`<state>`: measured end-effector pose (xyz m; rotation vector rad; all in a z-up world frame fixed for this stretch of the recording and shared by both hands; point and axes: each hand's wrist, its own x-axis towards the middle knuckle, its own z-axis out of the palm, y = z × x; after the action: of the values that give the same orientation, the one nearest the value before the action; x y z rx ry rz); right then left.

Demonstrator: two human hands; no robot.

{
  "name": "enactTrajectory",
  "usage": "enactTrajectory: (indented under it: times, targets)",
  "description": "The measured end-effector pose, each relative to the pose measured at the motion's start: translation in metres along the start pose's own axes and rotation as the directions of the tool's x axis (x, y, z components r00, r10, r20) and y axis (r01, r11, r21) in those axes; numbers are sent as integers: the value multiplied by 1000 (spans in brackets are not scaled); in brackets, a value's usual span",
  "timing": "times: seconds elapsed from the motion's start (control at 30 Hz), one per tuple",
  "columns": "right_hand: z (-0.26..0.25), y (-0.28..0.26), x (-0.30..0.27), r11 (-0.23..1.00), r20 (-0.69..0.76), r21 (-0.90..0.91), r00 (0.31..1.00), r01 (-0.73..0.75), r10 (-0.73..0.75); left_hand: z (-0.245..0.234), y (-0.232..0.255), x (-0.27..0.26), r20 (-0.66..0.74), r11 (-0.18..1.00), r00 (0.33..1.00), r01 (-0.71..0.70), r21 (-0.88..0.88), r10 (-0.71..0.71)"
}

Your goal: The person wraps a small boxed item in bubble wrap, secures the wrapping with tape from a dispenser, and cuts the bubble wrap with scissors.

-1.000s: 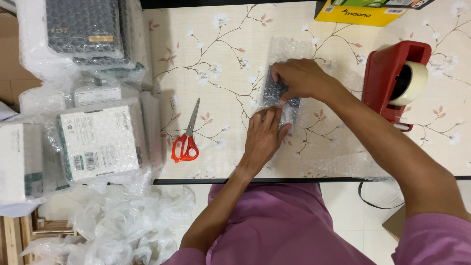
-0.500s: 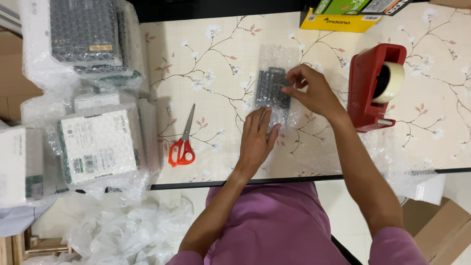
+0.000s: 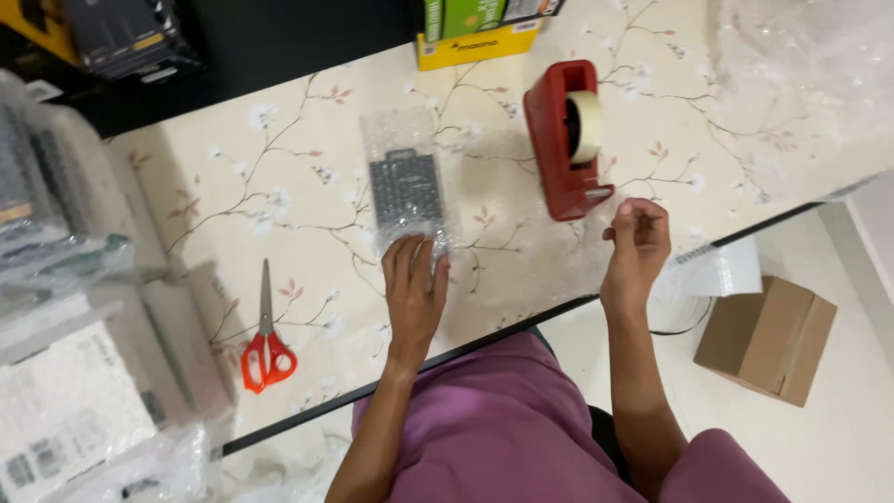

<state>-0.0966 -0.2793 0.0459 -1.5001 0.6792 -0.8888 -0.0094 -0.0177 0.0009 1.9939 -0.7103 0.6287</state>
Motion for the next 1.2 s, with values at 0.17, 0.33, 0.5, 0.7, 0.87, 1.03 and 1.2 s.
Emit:
enactTrajectory:
  times: [0.17,0.33,0.5,0.7,0.87,1.03,1.2]
  targets:
    - [6,-10,25,916,39,-301,957,-264,288,11,8,0,80,998,997,-18,53,14]
    - [11,-30,39,916,106,-307,947,-259,303,11,7,0,108,997,994,-2,74,-6]
    - [5,14,64,901,188,-379,936,-210,297,12,6,-2,127,995,992,9,98,-22]
    - [14,4,68,896,140,-339,926,-287,350,11,8,-4,115,994,993,3,113,-16]
    - [17,1,65,913,156,-260,919,-315,361,15,2,-9,110,994,994,-11,113,-2]
    - [19,-15,56,908,142,-213,908,-361,395,16,2,-9,103,993,995,-16,113,5]
    - [21,-26,46,913,137,-188,910,-363,391,15,3,-11,110,993,994,-8,114,-5]
